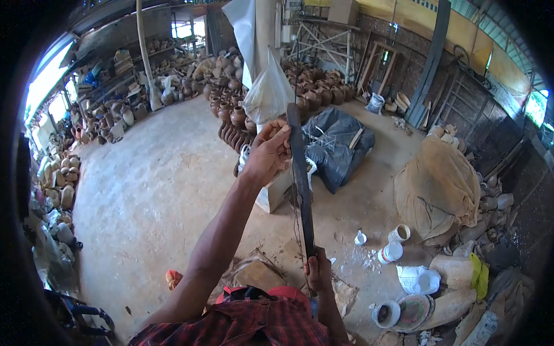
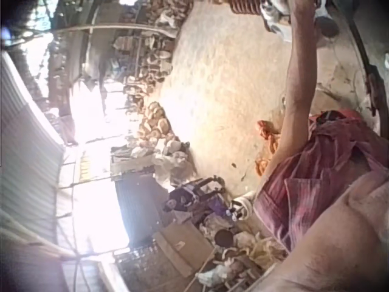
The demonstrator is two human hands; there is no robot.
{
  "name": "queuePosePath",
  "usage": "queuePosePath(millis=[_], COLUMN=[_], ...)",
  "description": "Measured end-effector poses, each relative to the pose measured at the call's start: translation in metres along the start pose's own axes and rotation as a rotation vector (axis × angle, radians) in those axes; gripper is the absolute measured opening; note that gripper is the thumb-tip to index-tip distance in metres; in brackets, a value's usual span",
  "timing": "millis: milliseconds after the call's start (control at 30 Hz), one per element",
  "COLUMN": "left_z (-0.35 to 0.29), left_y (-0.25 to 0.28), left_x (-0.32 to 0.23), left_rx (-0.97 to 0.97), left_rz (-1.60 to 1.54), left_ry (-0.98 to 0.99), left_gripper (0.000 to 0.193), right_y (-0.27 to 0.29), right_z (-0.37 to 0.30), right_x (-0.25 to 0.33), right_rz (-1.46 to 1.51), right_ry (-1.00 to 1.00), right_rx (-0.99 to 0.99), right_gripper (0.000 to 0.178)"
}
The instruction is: The person smooths a block of clay with a scraper, cuts slabs from it using a wire cutter, and presses the slabs onto molds by hand. They then scrape the clay, roll a piece of clay between their hands, and press it onto the mold.
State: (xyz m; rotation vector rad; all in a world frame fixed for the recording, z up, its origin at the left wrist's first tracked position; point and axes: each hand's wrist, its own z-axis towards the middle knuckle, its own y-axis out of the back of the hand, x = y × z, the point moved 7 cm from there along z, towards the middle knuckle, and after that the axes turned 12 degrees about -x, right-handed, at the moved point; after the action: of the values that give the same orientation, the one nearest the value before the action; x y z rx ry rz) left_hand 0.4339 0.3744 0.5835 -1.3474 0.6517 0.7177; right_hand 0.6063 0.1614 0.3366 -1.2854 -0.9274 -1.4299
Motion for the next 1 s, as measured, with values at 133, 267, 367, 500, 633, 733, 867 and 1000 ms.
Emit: queuePosePath(millis=[133,267,367,500,633,733,867,1000], left_z=[0.003,0.011,0.013,0.006,0.006,0.01,0.007,-0.013], left_y=[-0.027,-0.051,-0.066,-0.082,-0.1,-0.114,-0.117,-0.109], left_x=[-0.011,-0.015,-0.017,-0.008,-0.01,-0.004,0.011,0.063], left_rx=[0.122,0.135,0.131,0.145,0.203,0.312,0.389,0.475], left_rz=[0.133,0.11,0.094,0.115,0.247,0.168,0.316,0.323], left_ry=[-0.12,-0.062,-0.033,-0.039,-0.033,0.07,-0.058,0.048], left_gripper=[0.015,0.023,0.019,0.016,0.019,0.02,0.02,0.012], right_y=[0.004,0.013,0.025,0.031,0.034,0.032,0.029,0.034], right_z=[0.009,0.017,0.015,0.007,0.005,0.008,0.016,0.026], right_x=[0.013,0.024,0.03,0.033,0.037,0.044,0.06,0.074], right_rz=[-0.068,-0.069,-0.132,-0.087,-0.022,0.032,0.069,0.123], right_ry=[0.1,0.128,0.162,0.151,0.144,0.126,0.112,0.115], right_rx=[-0.103,-0.121,-0.174,-0.211,-0.221,-0.246,-0.233,-0.283], right_gripper=[0.06,0.063,0.065,0.067,0.068,0.064,0.049,0.044])
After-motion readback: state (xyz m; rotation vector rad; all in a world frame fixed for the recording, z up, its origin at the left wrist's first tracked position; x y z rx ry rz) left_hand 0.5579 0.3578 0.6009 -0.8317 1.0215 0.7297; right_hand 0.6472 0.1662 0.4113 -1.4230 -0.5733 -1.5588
